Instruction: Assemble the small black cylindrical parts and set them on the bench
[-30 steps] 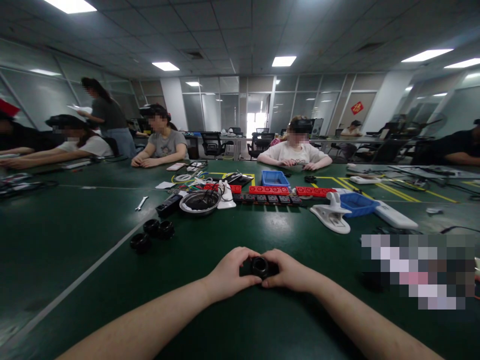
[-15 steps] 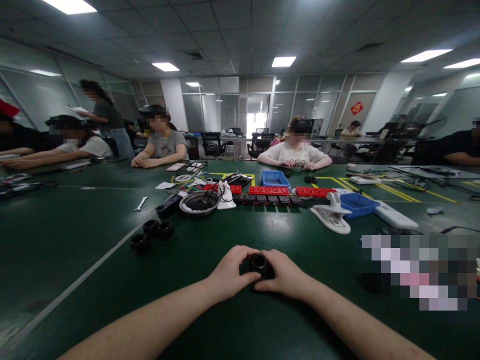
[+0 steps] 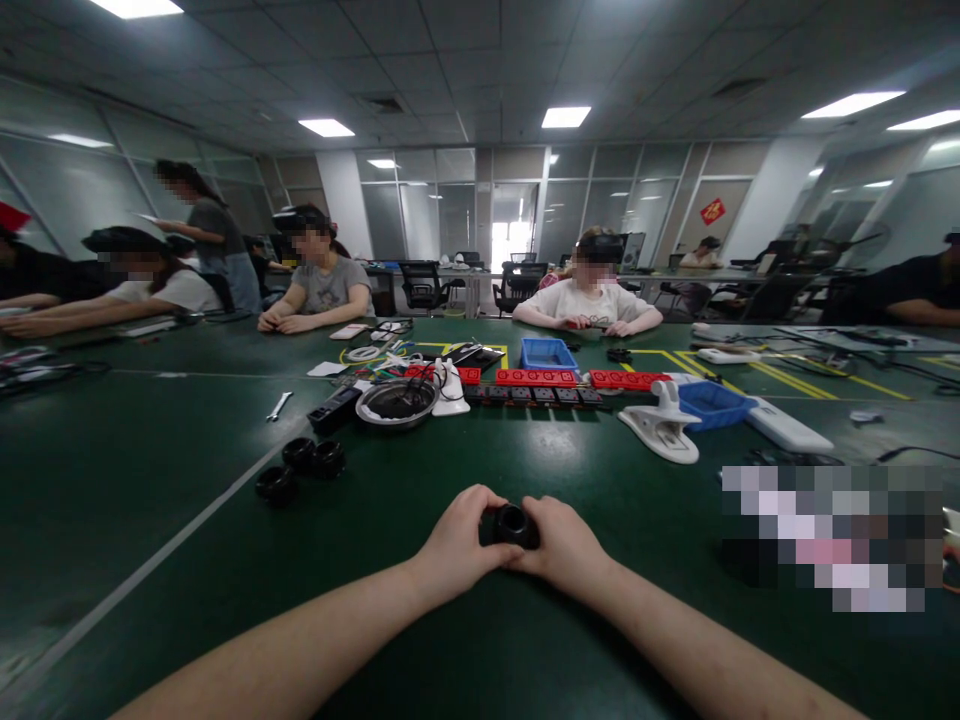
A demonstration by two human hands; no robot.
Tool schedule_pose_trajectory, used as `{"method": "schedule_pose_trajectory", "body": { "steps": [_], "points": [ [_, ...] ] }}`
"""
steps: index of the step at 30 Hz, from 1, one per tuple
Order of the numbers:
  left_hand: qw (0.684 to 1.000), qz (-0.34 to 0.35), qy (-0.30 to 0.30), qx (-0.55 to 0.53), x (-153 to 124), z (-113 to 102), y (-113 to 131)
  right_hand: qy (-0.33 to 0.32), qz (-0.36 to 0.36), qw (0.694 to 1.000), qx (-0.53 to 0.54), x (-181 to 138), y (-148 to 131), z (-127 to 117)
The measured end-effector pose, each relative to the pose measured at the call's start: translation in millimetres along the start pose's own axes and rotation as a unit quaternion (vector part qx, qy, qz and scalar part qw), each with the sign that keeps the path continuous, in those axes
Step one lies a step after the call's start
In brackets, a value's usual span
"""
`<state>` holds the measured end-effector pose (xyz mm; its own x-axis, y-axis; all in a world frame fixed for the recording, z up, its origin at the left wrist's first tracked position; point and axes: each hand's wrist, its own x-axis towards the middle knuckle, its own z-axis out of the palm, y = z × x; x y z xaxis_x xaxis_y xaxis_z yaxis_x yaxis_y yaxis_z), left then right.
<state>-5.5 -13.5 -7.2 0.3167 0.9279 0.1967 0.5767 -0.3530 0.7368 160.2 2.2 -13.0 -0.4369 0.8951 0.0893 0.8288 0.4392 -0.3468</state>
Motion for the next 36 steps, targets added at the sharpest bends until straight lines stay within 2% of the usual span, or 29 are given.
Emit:
{"method": "schedule_pose_trajectory", "body": {
  "steps": [3, 9, 11, 14, 17, 21, 23, 25, 29, 31, 34, 36],
  "points": [
    [1.000, 0.016, -0.007, -0.006, 1, -1, -2, -0.008, -0.014, 1.000, 0.008, 0, 0, -2],
    [0.996, 0.068, -0.040, -0.033, 3, -4, -7, -0.079, -0.099, 0.983, 0.131, 2, 17, -14],
    [0.996, 0.069, -0.045, -0.038, 3, -4, -8, -0.102, -0.101, 0.974, 0.173, 3, 22, -15],
    [0.996, 0.063, -0.048, -0.036, 3, -5, -8, -0.100, -0.077, 0.971, 0.205, 4, 23, -12],
    [0.997, 0.052, -0.042, -0.032, 3, -5, -4, -0.076, -0.043, 0.980, 0.181, 4, 19, -6],
    [1.000, 0.004, -0.008, -0.021, 3, -2, 1, -0.020, 0.007, 0.996, 0.082, 2, 11, 2],
    [1.000, -0.017, 0.009, -0.018, 3, 0, 1, 0.007, 0.016, 0.999, 0.037, 1, 7, 5],
    [1.000, -0.020, 0.009, -0.019, 3, 1, 1, 0.009, 0.011, 1.000, 0.026, 1, 5, 4],
    [0.999, 0.009, -0.015, -0.033, 3, -1, -2, -0.034, -0.055, 0.995, 0.082, 1, 8, -7],
    [0.997, 0.035, -0.046, -0.046, 3, -4, -3, -0.078, -0.088, 0.985, 0.128, 2, 14, -14],
    [0.992, 0.058, -0.091, -0.059, 3, -6, -4, -0.148, -0.106, 0.963, 0.199, 3, 22, -21],
    [0.992, 0.060, -0.097, -0.058, 3, -7, -4, -0.162, -0.105, 0.955, 0.224, 4, 25, -21]
  ]
}}
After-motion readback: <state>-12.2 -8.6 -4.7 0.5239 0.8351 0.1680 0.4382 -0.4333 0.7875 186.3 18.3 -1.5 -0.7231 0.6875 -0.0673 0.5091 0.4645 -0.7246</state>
